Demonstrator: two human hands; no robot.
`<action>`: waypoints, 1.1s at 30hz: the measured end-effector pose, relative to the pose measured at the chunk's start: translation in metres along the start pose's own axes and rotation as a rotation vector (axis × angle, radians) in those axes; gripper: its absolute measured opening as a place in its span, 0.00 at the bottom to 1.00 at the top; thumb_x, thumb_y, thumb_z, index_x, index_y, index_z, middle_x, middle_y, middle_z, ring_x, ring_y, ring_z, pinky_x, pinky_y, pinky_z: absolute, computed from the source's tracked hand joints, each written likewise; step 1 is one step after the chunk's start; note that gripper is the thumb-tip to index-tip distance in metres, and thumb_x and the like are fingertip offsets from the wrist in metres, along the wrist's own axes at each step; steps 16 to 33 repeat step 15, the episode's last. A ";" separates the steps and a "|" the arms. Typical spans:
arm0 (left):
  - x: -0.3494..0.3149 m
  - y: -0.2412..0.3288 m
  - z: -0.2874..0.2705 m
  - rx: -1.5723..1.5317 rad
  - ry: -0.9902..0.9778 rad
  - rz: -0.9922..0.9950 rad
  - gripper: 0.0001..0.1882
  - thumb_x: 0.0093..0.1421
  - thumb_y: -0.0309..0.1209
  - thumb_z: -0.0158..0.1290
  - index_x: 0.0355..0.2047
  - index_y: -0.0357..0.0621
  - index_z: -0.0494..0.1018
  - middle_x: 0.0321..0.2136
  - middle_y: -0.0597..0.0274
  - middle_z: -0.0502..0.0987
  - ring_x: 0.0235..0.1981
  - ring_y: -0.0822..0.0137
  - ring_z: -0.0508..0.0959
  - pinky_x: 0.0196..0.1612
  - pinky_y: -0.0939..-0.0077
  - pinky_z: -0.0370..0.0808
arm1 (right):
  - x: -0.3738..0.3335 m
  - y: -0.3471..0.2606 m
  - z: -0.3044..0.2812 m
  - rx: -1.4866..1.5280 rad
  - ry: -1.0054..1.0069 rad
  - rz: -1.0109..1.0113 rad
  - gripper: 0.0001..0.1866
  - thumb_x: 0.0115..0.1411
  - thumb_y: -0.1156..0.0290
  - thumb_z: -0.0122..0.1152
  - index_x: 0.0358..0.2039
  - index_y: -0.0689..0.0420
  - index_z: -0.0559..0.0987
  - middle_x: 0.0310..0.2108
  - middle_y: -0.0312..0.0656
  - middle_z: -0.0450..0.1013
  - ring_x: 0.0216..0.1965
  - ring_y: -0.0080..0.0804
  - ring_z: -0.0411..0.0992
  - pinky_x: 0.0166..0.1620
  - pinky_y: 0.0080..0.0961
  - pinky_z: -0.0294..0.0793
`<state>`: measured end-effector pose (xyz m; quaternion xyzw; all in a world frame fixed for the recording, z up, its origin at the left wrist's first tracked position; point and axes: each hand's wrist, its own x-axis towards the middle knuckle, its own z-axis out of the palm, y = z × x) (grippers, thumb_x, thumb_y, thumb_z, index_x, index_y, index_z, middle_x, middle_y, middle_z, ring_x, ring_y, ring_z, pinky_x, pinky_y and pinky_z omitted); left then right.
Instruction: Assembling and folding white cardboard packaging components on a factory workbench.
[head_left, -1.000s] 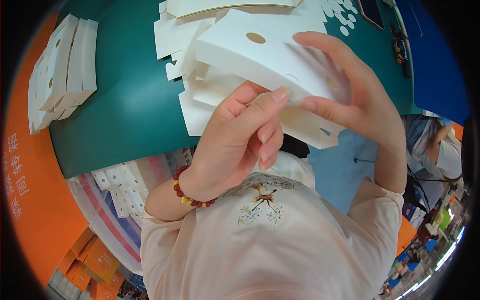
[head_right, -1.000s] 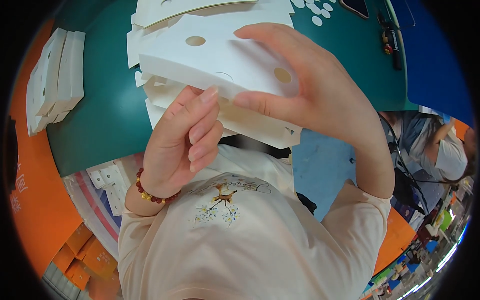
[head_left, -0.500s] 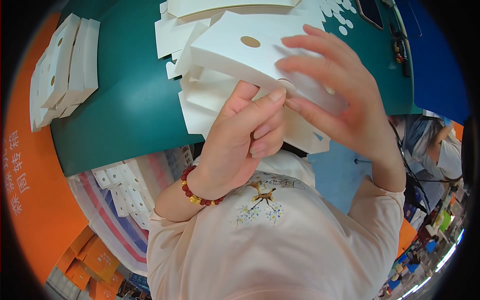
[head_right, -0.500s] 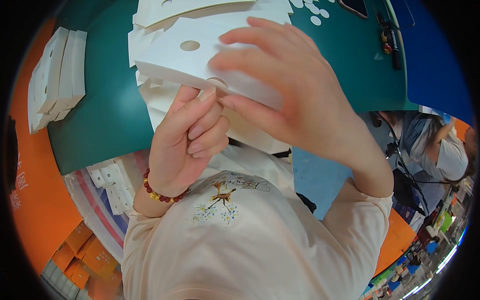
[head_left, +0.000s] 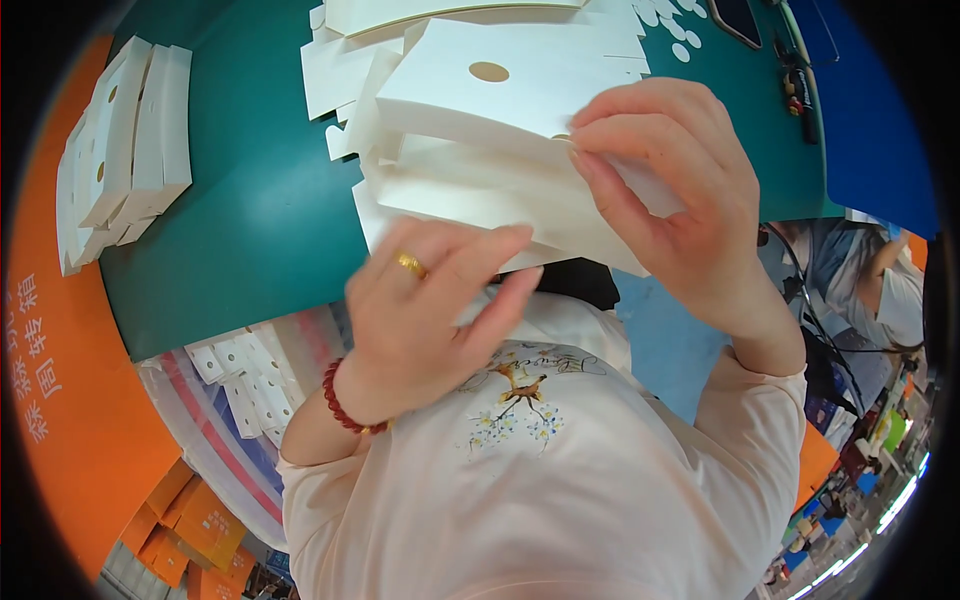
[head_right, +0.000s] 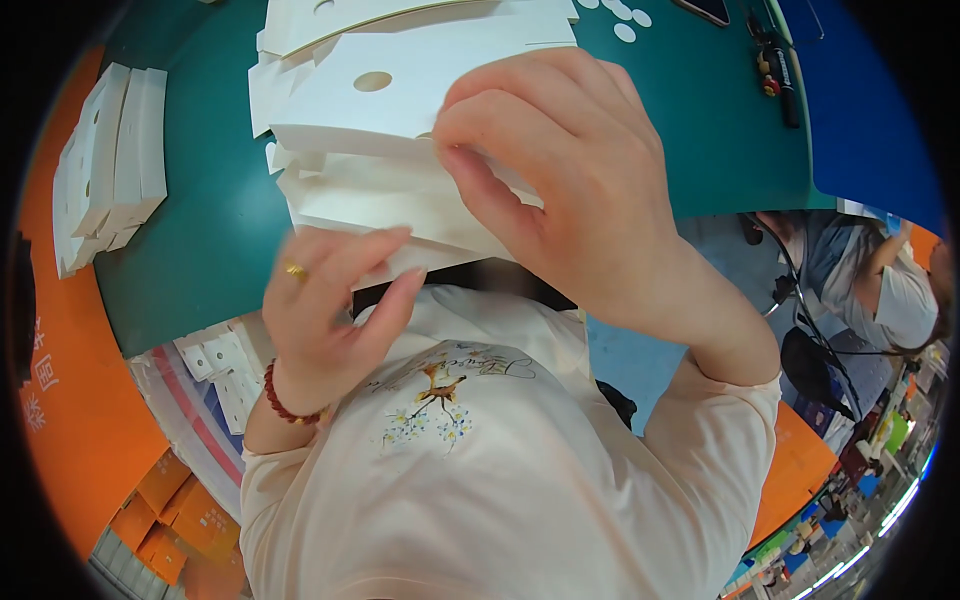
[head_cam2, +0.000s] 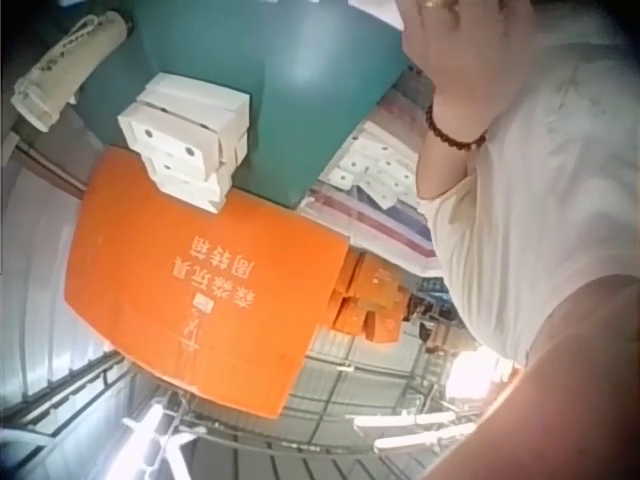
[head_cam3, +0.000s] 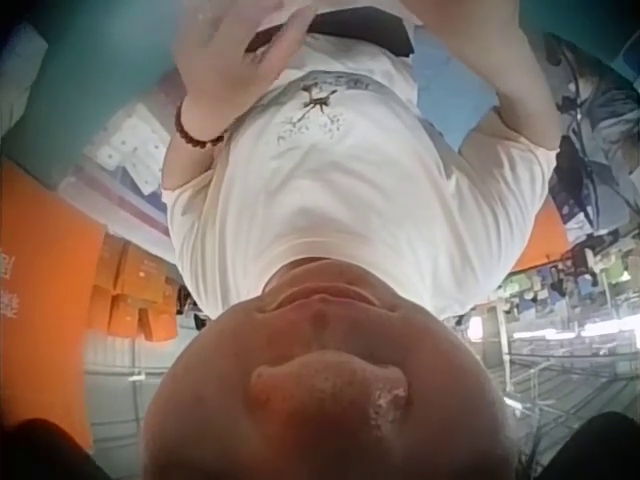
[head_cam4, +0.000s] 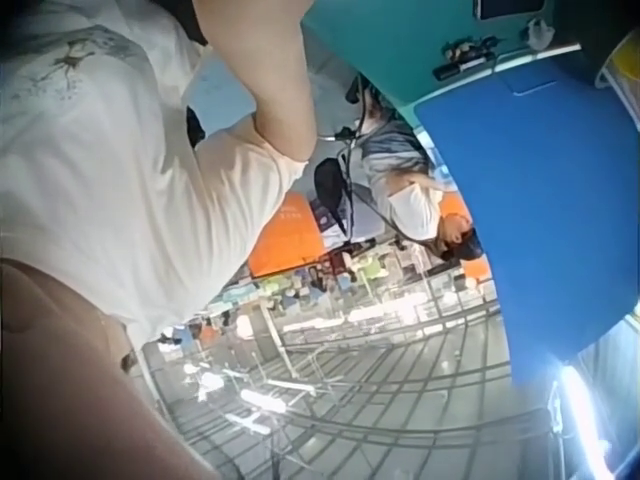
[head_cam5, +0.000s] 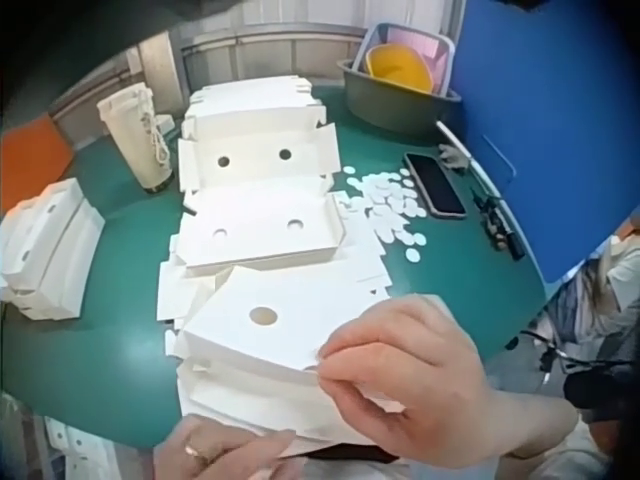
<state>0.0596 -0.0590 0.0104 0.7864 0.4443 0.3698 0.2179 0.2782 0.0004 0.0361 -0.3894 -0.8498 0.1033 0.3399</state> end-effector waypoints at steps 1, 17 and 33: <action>0.005 -0.007 0.003 -0.002 -0.002 -0.001 0.13 0.54 0.24 0.59 0.41 0.44 0.78 0.31 0.60 0.77 0.29 0.68 0.76 0.30 0.74 0.73 | 0.000 0.000 0.002 -0.020 0.018 -0.024 0.12 0.49 0.84 0.68 0.33 0.57 0.79 0.38 0.40 0.77 0.41 0.36 0.74 0.41 0.25 0.72; 0.019 -0.044 0.018 0.369 -0.108 0.457 0.17 0.46 0.25 0.59 0.39 0.41 0.78 0.39 0.59 0.79 0.41 0.58 0.79 0.42 0.68 0.77 | -0.003 0.022 0.004 -0.178 -0.257 0.026 0.26 0.49 0.72 0.65 0.49 0.59 0.69 0.49 0.51 0.70 0.53 0.48 0.69 0.52 0.39 0.69; 0.019 -0.044 0.018 0.369 -0.108 0.457 0.17 0.46 0.25 0.59 0.39 0.41 0.78 0.39 0.59 0.79 0.41 0.58 0.79 0.42 0.68 0.77 | -0.003 0.022 0.004 -0.178 -0.257 0.026 0.26 0.49 0.72 0.65 0.49 0.59 0.69 0.49 0.51 0.70 0.53 0.48 0.69 0.52 0.39 0.69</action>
